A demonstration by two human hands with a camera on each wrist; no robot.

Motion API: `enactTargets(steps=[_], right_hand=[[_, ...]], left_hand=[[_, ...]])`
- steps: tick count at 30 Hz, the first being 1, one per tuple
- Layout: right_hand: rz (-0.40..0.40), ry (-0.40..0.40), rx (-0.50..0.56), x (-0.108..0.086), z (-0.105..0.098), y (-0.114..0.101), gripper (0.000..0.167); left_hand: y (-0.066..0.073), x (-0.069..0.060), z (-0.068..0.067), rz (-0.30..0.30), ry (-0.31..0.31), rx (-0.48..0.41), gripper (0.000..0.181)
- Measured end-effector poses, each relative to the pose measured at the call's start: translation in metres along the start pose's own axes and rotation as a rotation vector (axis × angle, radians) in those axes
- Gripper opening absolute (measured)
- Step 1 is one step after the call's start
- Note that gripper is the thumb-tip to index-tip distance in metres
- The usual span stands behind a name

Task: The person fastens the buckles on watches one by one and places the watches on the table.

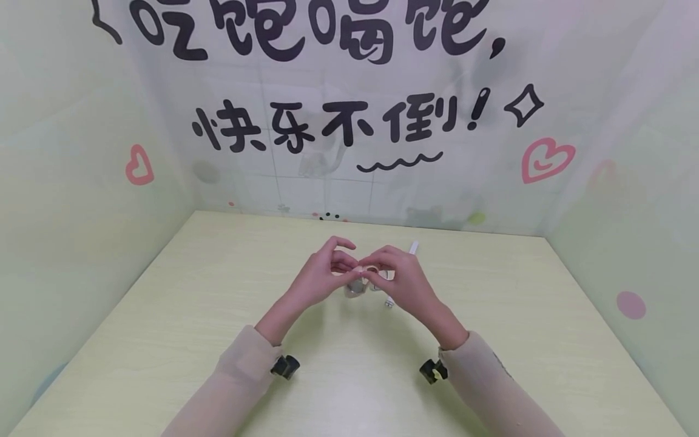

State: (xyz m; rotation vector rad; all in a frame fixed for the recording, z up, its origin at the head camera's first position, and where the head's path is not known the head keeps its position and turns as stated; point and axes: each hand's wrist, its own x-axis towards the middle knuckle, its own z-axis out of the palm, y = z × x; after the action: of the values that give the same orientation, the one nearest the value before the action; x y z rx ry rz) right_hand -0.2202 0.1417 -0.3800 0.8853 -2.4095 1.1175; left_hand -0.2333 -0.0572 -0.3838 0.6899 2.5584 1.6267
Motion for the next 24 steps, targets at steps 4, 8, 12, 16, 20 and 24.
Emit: enactTargets(steps=[4, 8, 12, 16, 20, 24], right_hand=[[-0.007, 0.024, 0.006, -0.0008, 0.0, 0.0004, 0.015], [0.005, 0.032, 0.018, -0.0012, 0.0006, 0.0013, 0.017], [0.016, 0.009, 0.045, 0.0001, 0.0007, 0.0015, 0.02], [0.04, -0.033, 0.054, 0.0021, 0.0016, 0.0009, 0.021], [0.044, -0.028, 0.022, 0.0024, 0.0011, 0.0002, 0.018], [0.026, 0.012, 0.017, 0.002, -0.0019, 0.0005, 0.016]], left_hand=[[-0.0007, -0.0004, -0.0033, 0.022, -0.005, 0.005, 0.046], [0.0001, -0.0012, -0.0059, 0.05, -0.006, 0.019, 0.045], [0.0019, -0.0018, -0.0066, 0.059, 0.0, 0.042, 0.045], [0.0038, -0.0017, -0.0055, 0.064, 0.001, 0.073, 0.045], [0.0035, -0.0021, -0.0044, 0.067, -0.003, 0.105, 0.044], [0.0032, -0.0035, -0.0069, 0.064, 0.006, 0.153, 0.046]])
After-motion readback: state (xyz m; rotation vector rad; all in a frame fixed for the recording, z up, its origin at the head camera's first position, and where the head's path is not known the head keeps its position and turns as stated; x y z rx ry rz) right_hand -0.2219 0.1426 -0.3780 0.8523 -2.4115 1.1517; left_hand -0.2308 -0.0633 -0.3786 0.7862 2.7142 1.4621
